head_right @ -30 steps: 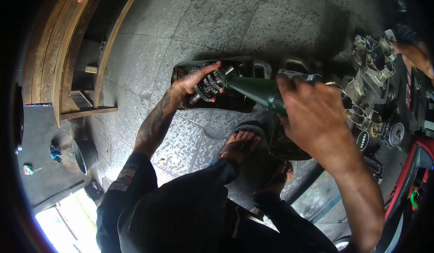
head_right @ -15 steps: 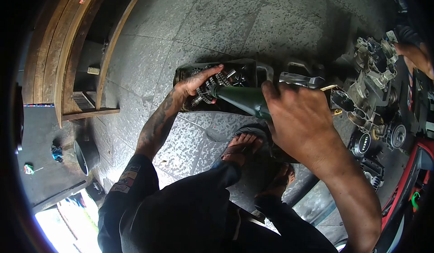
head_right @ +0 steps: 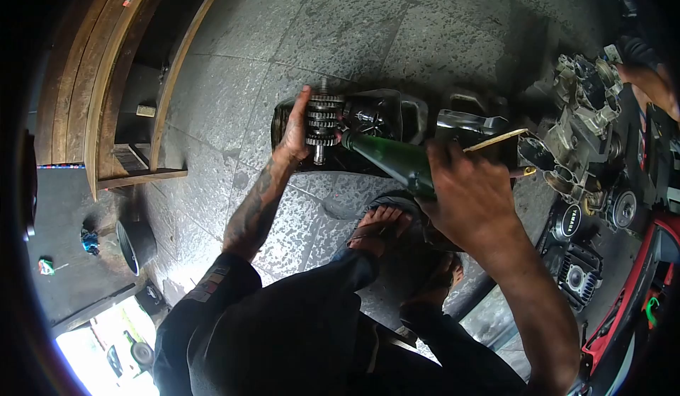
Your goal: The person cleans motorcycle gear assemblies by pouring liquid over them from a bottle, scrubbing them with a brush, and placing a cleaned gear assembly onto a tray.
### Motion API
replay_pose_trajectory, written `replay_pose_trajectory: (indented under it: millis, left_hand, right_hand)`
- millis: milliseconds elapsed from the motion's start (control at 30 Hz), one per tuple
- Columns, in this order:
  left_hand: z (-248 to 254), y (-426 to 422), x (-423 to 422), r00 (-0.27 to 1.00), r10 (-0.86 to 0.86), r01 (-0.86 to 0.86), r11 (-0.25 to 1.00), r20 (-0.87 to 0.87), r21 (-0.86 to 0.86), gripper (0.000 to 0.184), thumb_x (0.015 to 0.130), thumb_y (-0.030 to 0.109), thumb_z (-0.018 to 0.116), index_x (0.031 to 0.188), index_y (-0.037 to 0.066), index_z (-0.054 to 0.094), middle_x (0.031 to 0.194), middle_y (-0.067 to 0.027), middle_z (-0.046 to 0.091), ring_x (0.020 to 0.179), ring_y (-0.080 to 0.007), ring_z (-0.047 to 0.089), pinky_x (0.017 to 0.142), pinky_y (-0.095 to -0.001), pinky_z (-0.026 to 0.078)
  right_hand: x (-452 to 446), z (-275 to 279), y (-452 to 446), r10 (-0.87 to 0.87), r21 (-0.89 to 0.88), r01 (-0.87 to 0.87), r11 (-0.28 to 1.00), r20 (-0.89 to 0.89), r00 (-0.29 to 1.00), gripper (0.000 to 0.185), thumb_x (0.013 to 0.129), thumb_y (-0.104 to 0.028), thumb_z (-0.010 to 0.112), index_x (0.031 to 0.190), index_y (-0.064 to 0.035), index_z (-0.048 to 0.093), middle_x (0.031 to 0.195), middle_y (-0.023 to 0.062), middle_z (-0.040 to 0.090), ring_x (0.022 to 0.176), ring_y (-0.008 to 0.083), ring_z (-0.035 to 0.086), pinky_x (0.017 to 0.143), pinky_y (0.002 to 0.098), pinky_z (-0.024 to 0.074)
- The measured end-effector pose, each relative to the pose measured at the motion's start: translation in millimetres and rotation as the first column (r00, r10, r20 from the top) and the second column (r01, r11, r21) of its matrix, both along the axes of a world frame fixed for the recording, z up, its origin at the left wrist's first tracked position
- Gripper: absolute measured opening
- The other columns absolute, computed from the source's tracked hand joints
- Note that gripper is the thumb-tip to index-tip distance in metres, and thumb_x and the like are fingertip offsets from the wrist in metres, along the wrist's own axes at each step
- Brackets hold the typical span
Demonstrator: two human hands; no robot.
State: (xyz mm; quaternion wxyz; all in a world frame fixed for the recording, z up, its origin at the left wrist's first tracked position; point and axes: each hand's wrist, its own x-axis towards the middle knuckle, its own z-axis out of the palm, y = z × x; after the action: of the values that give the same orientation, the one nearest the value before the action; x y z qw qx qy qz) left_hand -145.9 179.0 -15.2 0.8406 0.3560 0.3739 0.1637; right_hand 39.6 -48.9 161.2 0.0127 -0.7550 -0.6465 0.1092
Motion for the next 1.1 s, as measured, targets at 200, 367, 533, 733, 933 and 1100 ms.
replay_pose_trajectory:
  millis: [200, 367, 533, 733, 933, 1100]
  left_hand:
    - [-12, -20, 0, 0.846, 0.480, -0.493, 0.870, 0.230, -0.001, 0.067, 0.091, 0.066, 0.036, 0.106, 0.005, 0.058, 0.083, -0.0151, 0.066, 0.059, -0.0314, 0.065, 0.055, -0.0417, 0.057]
    - [-11, -29, 9, 0.675, 0.689, -0.697, 0.713, 0.264, -0.079, 0.068, 0.089, 0.068, 0.037, 0.108, 0.006, 0.059, 0.082, -0.0135, 0.065, 0.061, -0.0315, 0.065, 0.058, -0.0453, 0.056]
    - [-12, -33, 12, 0.605, 0.758, -0.769, 0.636, 0.244, -0.070, 0.069, 0.087, 0.069, 0.040, 0.110, 0.007, 0.059, 0.084, -0.0123, 0.064, 0.069, -0.0295, 0.063, 0.066, -0.0459, 0.056]
    - [-17, -30, 9, 0.604, 0.764, -0.775, 0.629, 0.227, -0.055, 0.069, 0.088, 0.070, 0.039, 0.110, 0.008, 0.059, 0.082, -0.0125, 0.064, 0.068, -0.0302, 0.063, 0.066, -0.0446, 0.056]
    - [-17, -26, 5, 0.620, 0.751, -0.764, 0.644, 0.228, -0.042, 0.068, 0.087, 0.070, 0.039, 0.110, 0.009, 0.058, 0.083, -0.0132, 0.063, 0.068, -0.0308, 0.063, 0.065, -0.0458, 0.055]
    - [-14, -26, 6, 0.596, 0.775, -0.786, 0.616, 0.211, -0.043, 0.068, 0.087, 0.070, 0.038, 0.109, 0.009, 0.058, 0.083, -0.0130, 0.063, 0.067, -0.0315, 0.064, 0.064, -0.0459, 0.055]
  right_hand:
    - [0, -4, 3, 0.014, 0.009, -0.014, 1.000, 0.019, 1.000, 0.056, 0.074, -0.027, 0.076, 0.121, -0.0040, 0.055, 0.101, 0.0114, 0.063, 0.085, 0.0269, 0.068, 0.074, 0.0383, 0.0544]
    - [-3, 2, 13, 0.033, -0.068, -0.024, 0.997, 0.124, 0.992, 0.056, 0.076, -0.026, 0.075, 0.123, -0.0042, 0.055, 0.098, 0.0113, 0.066, 0.085, 0.0257, 0.068, 0.074, 0.0379, 0.0539]
    - [-2, 6, 20, -0.031, -0.125, 0.036, 0.991, 0.042, 0.999, 0.062, 0.075, -0.027, 0.076, 0.128, -0.0060, 0.052, 0.105, 0.0117, 0.064, 0.092, 0.0278, 0.066, 0.080, 0.0400, 0.0506]
    - [2, -1, 16, 0.058, -0.033, -0.056, 0.998, 0.048, 0.997, 0.058, 0.075, -0.025, 0.075, 0.126, -0.0030, 0.055, 0.098, 0.0118, 0.067, 0.083, 0.0268, 0.068, 0.073, 0.0369, 0.0535]
    - [5, -1, 8, 0.048, -0.095, -0.039, 0.995, 0.098, 0.994, 0.059, 0.076, -0.027, 0.074, 0.127, -0.0047, 0.055, 0.098, 0.0095, 0.065, 0.087, 0.0259, 0.067, 0.077, 0.0378, 0.0516]
    - [9, -7, 3, 0.052, -0.032, -0.050, 0.998, 0.094, 0.994, 0.058, 0.076, -0.028, 0.075, 0.126, -0.0057, 0.055, 0.100, 0.0093, 0.064, 0.085, 0.0250, 0.067, 0.077, 0.0376, 0.0512]
